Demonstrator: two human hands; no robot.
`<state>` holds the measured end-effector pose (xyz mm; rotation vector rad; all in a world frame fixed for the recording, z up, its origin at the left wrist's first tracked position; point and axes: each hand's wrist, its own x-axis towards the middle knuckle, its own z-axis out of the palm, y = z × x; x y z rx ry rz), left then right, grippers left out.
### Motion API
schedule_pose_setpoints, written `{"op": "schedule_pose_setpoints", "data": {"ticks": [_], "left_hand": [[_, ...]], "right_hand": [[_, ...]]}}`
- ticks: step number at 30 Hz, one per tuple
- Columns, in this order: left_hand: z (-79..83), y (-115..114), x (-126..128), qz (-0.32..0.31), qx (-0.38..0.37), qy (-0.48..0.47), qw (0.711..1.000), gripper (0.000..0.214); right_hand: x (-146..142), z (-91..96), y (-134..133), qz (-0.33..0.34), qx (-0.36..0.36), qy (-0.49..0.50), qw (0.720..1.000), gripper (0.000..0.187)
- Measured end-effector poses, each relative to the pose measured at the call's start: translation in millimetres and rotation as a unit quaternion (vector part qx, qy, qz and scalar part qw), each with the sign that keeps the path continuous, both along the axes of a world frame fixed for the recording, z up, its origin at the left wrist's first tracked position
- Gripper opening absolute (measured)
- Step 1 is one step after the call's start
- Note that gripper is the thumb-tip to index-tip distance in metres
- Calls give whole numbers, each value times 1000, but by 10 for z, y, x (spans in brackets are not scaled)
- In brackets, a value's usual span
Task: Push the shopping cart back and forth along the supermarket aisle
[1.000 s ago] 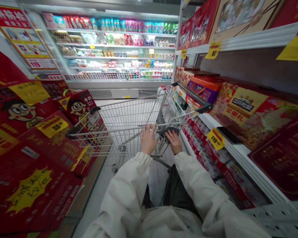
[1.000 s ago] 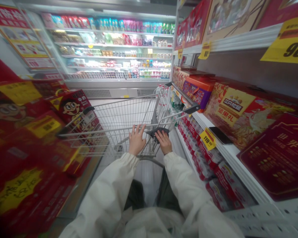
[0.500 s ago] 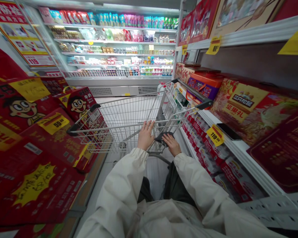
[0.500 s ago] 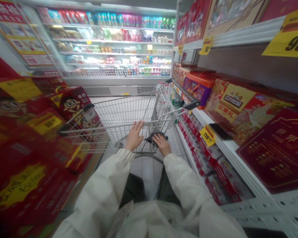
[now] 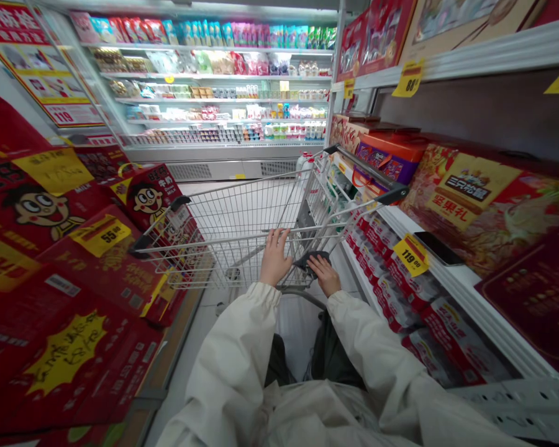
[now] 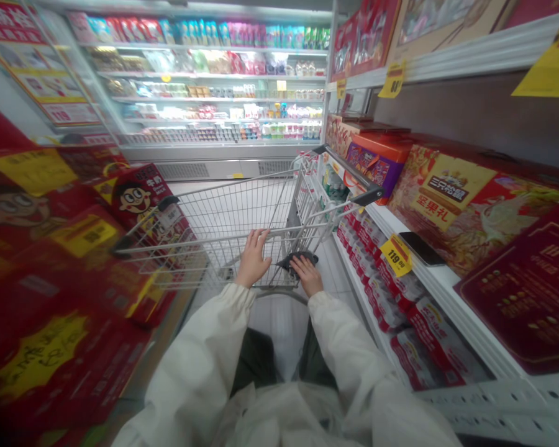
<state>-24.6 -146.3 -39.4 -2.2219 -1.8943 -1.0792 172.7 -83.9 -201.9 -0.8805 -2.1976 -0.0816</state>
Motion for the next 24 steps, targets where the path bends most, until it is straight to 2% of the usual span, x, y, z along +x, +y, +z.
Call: {"op": "schedule_pose_setpoints", "data": {"ticks": [3, 6, 10, 13, 15, 19, 24], "left_hand": [[-29, 13, 9, -14, 2, -4, 1000, 81], [-39, 3, 22, -21, 2, -5, 1000, 82], [-50, -11, 63, -9, 7, -13, 1000, 82], [-52, -15, 92, -4, 6, -16, 1000, 82], [-47, -19, 103, -4, 8, -17, 1000, 81], [-33, -39, 116, -4, 14, -19, 1000, 81], [-23, -62, 128, -10, 10, -21, 1000, 80]], "right_hand": [[54, 21, -33, 39, -19, -24, 999, 70], [201, 263, -60, 55, 3, 1, 998, 74], [390, 736, -38, -5, 91, 105, 990, 73], [380, 913, 13, -62, 115, 123, 984, 70], [296, 879, 41, -74, 121, 106, 984, 69], [104, 605, 74, -100, 130, 97, 982, 65], [59, 360, 102, -123, 87, 90, 985, 64]]}}
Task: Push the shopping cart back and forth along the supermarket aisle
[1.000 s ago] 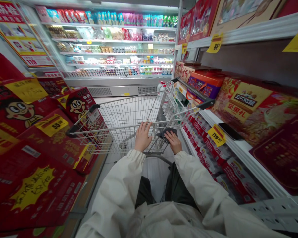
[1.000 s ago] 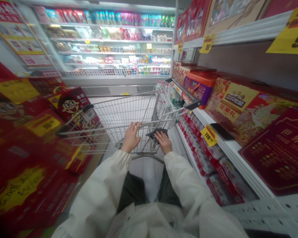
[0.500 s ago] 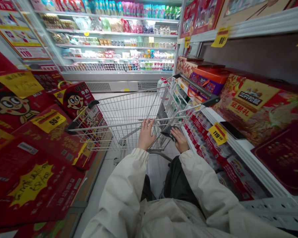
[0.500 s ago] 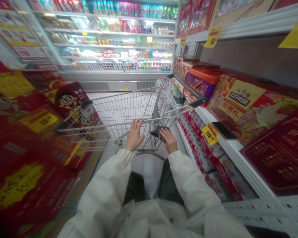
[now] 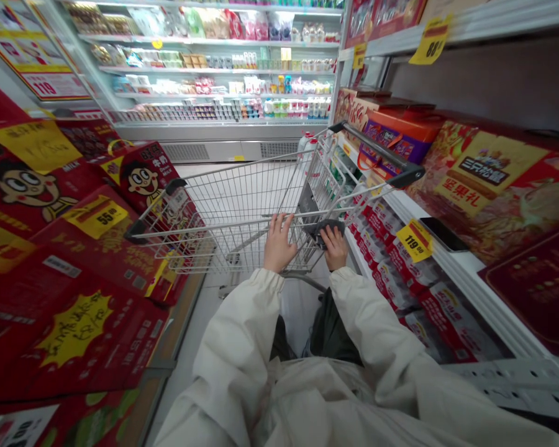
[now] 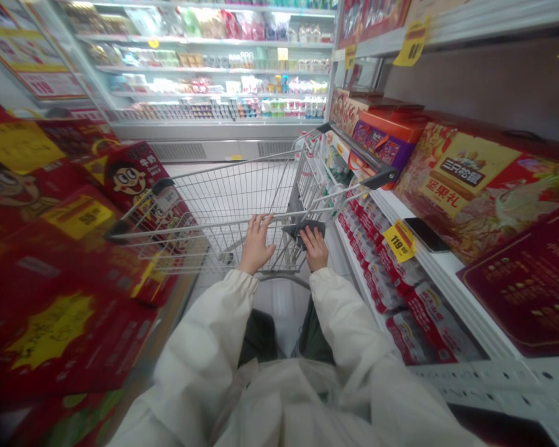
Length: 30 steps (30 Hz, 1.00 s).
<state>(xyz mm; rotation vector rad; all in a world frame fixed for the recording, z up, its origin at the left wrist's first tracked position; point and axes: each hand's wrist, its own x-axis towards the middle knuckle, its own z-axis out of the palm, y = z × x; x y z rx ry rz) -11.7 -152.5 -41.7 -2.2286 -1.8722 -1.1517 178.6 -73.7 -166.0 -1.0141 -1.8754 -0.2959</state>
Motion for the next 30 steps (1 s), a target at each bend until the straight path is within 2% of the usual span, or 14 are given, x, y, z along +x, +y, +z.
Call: {"op": "schedule_pose_setpoints", "data": {"ticks": [5, 15, 19, 23, 26, 30], "left_hand": [[-10, 11, 0, -2, 0, 1, 1000, 82], [-15, 37, -31, -4, -18, 13, 1000, 83], [-23, 35, -41, -2, -17, 10, 1000, 84], [-26, 26, -44, -3, -18, 6, 1000, 83], [-17, 22, -39, 1, -24, 2, 1000, 82], [-9, 24, -31, 5, -25, -4, 1000, 80]], "right_hand": [[41, -124, -40, 41, -58, -35, 997, 65], [-19, -329, -201, 115, -128, -84, 982, 68], [19, -254, -317, 138, -105, -68, 982, 69], [82, -29, -329, 87, -50, -13, 995, 71], [65, 91, -255, 46, -57, -3, 997, 71], [-24, 5, -184, 37, -70, -15, 997, 67]]}}
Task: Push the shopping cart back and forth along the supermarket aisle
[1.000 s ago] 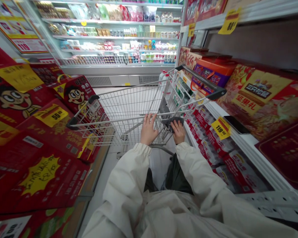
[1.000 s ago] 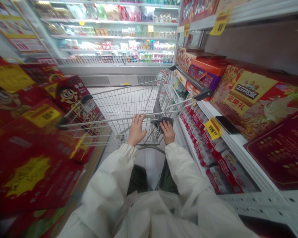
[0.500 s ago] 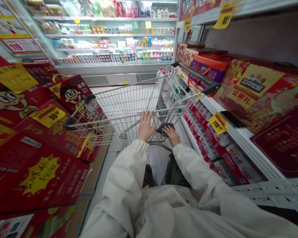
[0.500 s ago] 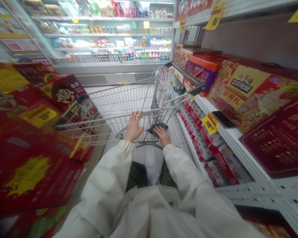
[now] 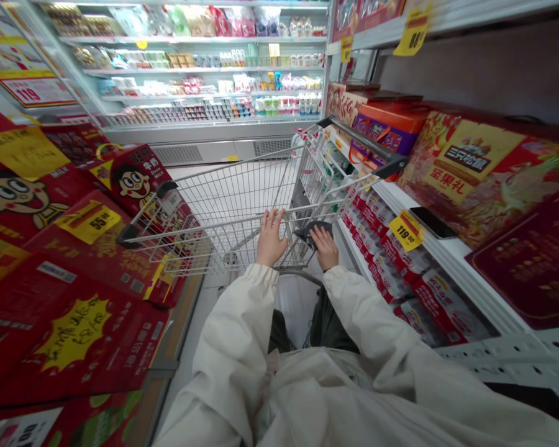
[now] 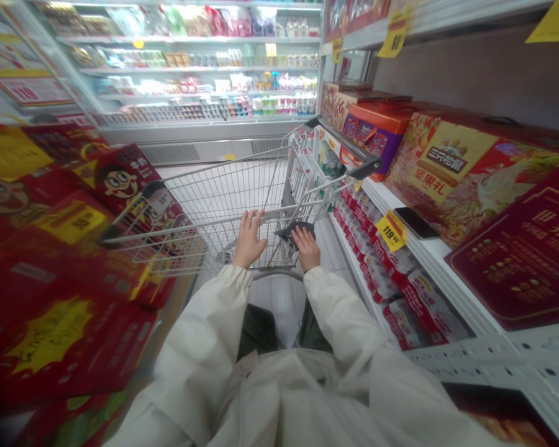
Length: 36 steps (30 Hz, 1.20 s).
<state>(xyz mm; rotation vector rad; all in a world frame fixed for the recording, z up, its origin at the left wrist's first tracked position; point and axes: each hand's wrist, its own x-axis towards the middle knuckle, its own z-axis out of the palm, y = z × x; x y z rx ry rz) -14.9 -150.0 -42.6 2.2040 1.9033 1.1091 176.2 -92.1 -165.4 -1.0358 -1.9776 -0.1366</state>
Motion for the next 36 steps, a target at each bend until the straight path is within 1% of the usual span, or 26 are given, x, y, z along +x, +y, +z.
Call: {"op": "schedule_pose_setpoints", "data": {"ticks": [6, 8, 9, 12, 15, 17, 18, 20, 23, 25, 27, 28, 30, 32, 34, 36], "left_hand": [[12, 7, -30, -11, 3, 11, 1000, 80], [23, 5, -51, -18, -1, 18, 1000, 82], [29, 3, -62, -21, -3, 20, 1000, 83], [37, -8, -82, -25, -7, 25, 999, 84], [29, -17, -73, -27, -4, 26, 999, 86], [20, -16, -59, -24, 1, 25, 999, 87], [16, -13, -55, -23, 3, 24, 999, 87], [8, -7, -70, -26, 4, 22, 999, 86], [0, -16, -186, -31, 1, 14, 999, 82], [-3, -40, -321, 2, 1, 7, 1000, 80], [-4, -72, -466, 61, -2, 8, 998, 77], [-4, -86, -527, 79, -3, 13, 997, 76], [-6, -104, -607, 90, 0, 23, 996, 73], [-15, -105, -625, 90, 13, 22, 996, 71], [-32, -92, -603, 90, 24, 14, 996, 71], [-52, -71, -569, 90, 28, 6, 996, 72]], "right_hand": [[-77, -346, -30, 32, -45, -26, 998, 65], [-72, -394, -75, 53, -53, -39, 996, 67], [-63, -390, -99, 64, -50, -41, 996, 67], [-15, -259, -142, 66, -12, -14, 998, 69], [26, -47, -92, 30, 25, 25, 999, 71], [30, 37, -30, 13, 25, 30, 999, 70], [25, 46, -5, 11, 19, 24, 999, 70], [9, 4, 10, 14, 6, 0, 1000, 67], [-14, -88, -66, 28, 2, -45, 999, 62], [-28, -62, -145, 35, 14, -55, 998, 62], [-58, 67, -201, 38, 32, -44, 998, 64], [-84, 158, -210, 37, 40, -36, 998, 64], [-158, 340, -187, 34, 49, -21, 998, 64], [-247, 449, -130, 22, 44, -12, 999, 61], [-331, 440, -77, 11, 28, -12, 999, 60], [-396, 330, -53, 12, 0, -26, 1000, 59]]}}
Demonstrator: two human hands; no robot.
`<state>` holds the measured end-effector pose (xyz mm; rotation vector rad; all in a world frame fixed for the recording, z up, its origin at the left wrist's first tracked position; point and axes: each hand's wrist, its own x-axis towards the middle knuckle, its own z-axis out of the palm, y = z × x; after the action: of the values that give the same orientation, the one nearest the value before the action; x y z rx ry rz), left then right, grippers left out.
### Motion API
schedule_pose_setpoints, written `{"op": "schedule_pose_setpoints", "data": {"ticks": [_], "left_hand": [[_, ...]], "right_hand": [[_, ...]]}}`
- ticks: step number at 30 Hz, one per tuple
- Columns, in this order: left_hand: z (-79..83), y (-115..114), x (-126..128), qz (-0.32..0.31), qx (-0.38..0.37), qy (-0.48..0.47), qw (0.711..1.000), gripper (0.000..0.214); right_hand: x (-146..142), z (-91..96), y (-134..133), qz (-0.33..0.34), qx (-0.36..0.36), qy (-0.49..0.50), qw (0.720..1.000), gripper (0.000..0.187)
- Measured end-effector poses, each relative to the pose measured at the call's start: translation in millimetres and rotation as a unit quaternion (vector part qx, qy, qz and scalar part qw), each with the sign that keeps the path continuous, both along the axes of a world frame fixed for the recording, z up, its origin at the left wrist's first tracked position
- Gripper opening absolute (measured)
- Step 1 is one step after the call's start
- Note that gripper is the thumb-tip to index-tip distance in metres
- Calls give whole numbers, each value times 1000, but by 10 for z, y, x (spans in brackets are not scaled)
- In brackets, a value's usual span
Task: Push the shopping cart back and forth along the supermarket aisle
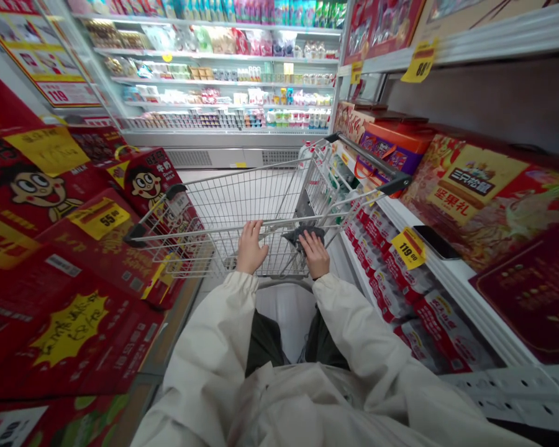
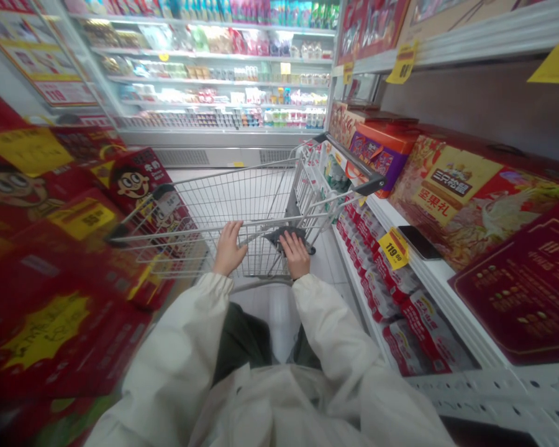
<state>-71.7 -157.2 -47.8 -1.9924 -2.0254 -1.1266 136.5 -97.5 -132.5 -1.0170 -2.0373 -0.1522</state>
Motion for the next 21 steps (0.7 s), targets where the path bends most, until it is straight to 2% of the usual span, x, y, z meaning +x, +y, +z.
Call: {"op": "schedule_pose_setpoints", "data": {"ticks": [4, 6, 9, 12, 14, 16, 21], "left_hand": [[-23, 40, 44, -3, 0, -10, 1000, 74], [-24, 52, 53, -9, -6, -14, 1000, 75], [-27, 60, 64, -27, -16, -13, 999, 78], [-34, 61, 83, -43, -19, -10, 999, 81], [-34, 61, 106, -46, -24, -14, 999, 82], [-24, 59, 137, -47, -31, -20, 998, 83], [35, 31, 244, -35, -71, -16, 997, 85]], "right_hand": [[-46, -261, -58, 40, -68, -60, 995, 59], [-10, -277, -105, 63, -73, -64, 993, 60], [120, -93, -115, 63, -15, -9, 998, 66], [260, 198, -18, 27, 43, 55, 997, 68], [302, 326, 64, -4, 50, 76, 996, 67], [301, 356, 106, -13, 39, 69, 997, 66], [298, 289, 64, 6, 34, 39, 999, 68]]}}
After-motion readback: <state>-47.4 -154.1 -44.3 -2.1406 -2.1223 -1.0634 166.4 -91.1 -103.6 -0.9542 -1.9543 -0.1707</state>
